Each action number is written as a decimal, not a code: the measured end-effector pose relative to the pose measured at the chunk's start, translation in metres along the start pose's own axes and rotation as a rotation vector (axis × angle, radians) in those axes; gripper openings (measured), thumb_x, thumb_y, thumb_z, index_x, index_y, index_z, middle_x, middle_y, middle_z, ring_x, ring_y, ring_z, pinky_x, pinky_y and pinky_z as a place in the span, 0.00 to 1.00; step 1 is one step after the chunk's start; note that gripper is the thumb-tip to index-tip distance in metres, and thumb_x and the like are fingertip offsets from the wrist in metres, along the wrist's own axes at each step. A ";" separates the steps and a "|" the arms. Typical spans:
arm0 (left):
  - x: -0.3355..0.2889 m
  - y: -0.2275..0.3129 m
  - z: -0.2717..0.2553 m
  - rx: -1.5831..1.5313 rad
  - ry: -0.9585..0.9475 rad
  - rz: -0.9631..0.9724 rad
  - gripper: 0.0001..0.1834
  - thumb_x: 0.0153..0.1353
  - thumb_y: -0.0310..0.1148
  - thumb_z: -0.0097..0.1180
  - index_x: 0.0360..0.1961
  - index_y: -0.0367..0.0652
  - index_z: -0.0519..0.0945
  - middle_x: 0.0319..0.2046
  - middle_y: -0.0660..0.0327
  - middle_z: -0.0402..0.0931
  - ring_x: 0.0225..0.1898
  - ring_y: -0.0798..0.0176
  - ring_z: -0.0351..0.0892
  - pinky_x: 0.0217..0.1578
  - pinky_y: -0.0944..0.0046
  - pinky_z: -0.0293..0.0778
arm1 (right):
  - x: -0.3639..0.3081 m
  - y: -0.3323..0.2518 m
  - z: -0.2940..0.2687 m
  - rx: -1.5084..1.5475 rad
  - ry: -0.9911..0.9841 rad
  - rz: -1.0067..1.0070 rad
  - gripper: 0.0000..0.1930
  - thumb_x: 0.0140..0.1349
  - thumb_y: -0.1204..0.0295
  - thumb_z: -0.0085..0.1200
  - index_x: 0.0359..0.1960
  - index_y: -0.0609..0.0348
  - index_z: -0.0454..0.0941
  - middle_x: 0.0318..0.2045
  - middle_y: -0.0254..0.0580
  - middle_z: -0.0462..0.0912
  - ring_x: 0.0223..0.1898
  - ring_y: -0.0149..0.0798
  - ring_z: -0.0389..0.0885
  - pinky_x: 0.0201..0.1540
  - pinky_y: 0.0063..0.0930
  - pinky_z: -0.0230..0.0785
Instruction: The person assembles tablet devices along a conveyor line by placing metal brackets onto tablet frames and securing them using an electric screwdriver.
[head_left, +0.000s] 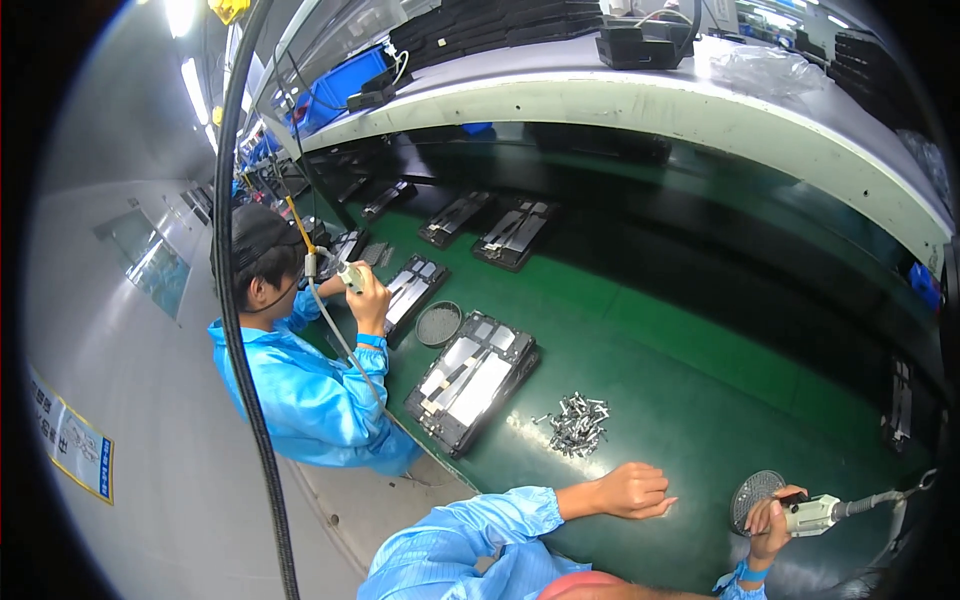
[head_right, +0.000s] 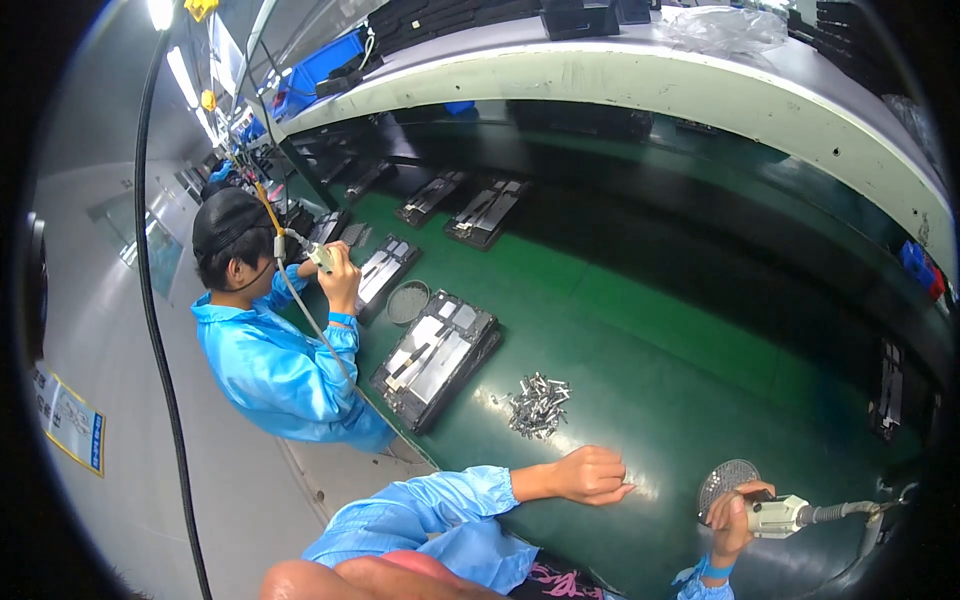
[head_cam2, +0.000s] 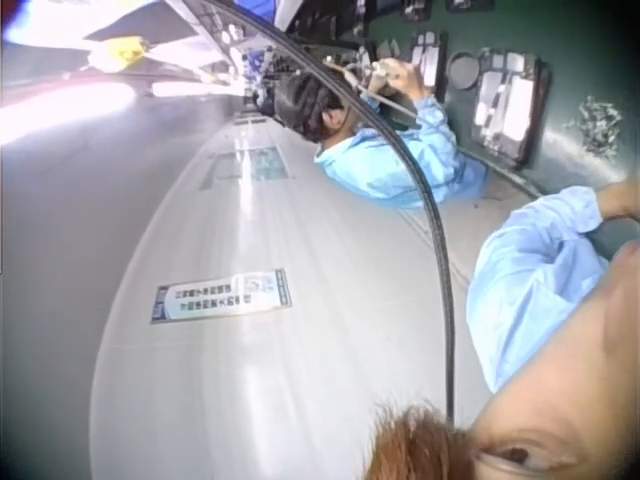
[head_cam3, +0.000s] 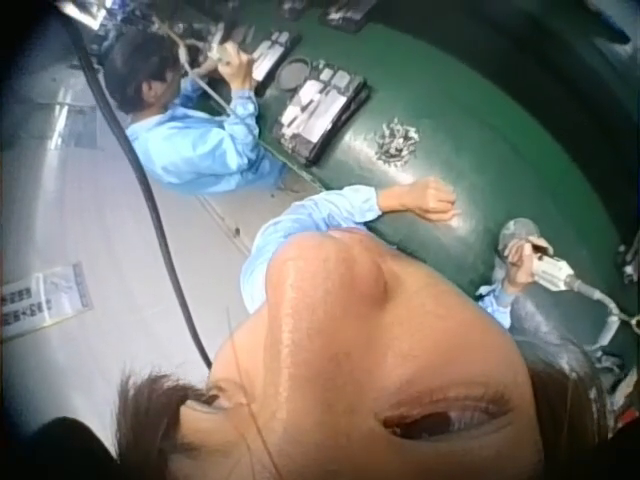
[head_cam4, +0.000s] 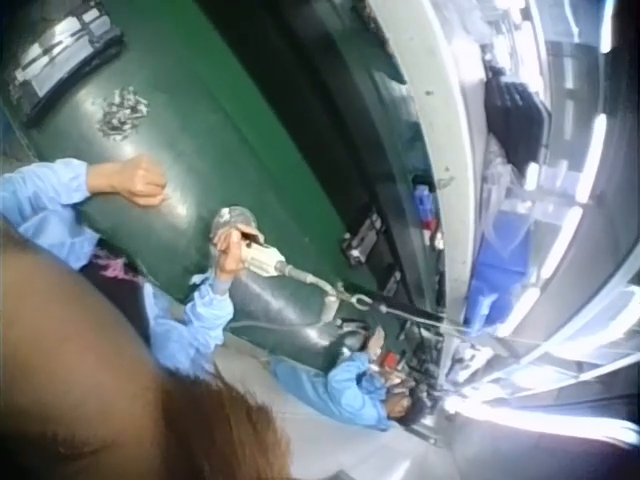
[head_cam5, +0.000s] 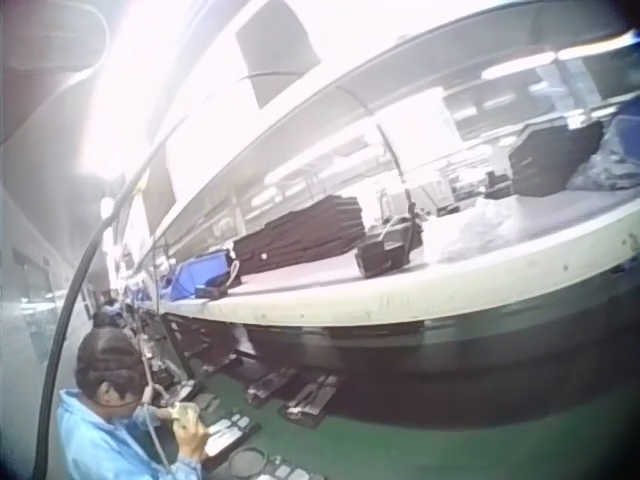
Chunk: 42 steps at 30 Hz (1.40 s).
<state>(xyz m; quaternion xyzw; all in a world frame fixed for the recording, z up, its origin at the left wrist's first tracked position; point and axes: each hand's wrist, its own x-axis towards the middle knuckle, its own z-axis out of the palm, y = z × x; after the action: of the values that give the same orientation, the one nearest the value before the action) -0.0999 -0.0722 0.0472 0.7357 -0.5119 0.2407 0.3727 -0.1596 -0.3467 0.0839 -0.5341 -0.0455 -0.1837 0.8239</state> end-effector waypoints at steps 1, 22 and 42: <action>0.000 0.000 0.000 -0.007 0.000 -0.009 0.22 0.54 0.26 0.64 0.11 0.45 0.64 0.16 0.62 0.60 0.16 0.60 0.63 0.17 0.59 0.60 | 0.000 0.000 0.000 -0.012 -0.003 0.007 0.14 0.63 0.71 0.51 0.44 0.62 0.62 0.10 0.32 0.60 0.09 0.26 0.57 0.13 0.22 0.60; -0.004 -0.006 -0.005 -0.097 0.074 -0.106 0.23 0.52 0.22 0.63 0.10 0.44 0.61 0.12 0.61 0.59 0.12 0.58 0.62 0.14 0.58 0.59 | -0.001 -0.006 0.008 -0.038 -0.065 -0.015 0.14 0.64 0.69 0.52 0.43 0.62 0.61 0.10 0.32 0.61 0.09 0.27 0.57 0.13 0.23 0.59; 0.005 -0.017 0.004 0.036 0.042 0.000 0.22 0.49 0.15 0.60 0.08 0.42 0.61 0.09 0.61 0.56 0.08 0.58 0.56 0.12 0.59 0.51 | 0.017 -0.013 0.016 -0.124 -0.015 -0.007 0.09 0.65 0.73 0.49 0.41 0.67 0.70 0.13 0.32 0.63 0.11 0.28 0.61 0.15 0.27 0.61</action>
<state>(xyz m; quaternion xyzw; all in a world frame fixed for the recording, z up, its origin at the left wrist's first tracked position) -0.0822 -0.0749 0.0427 0.7371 -0.4995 0.2650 0.3702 -0.1463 -0.3412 0.1066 -0.5855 -0.0418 -0.1849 0.7882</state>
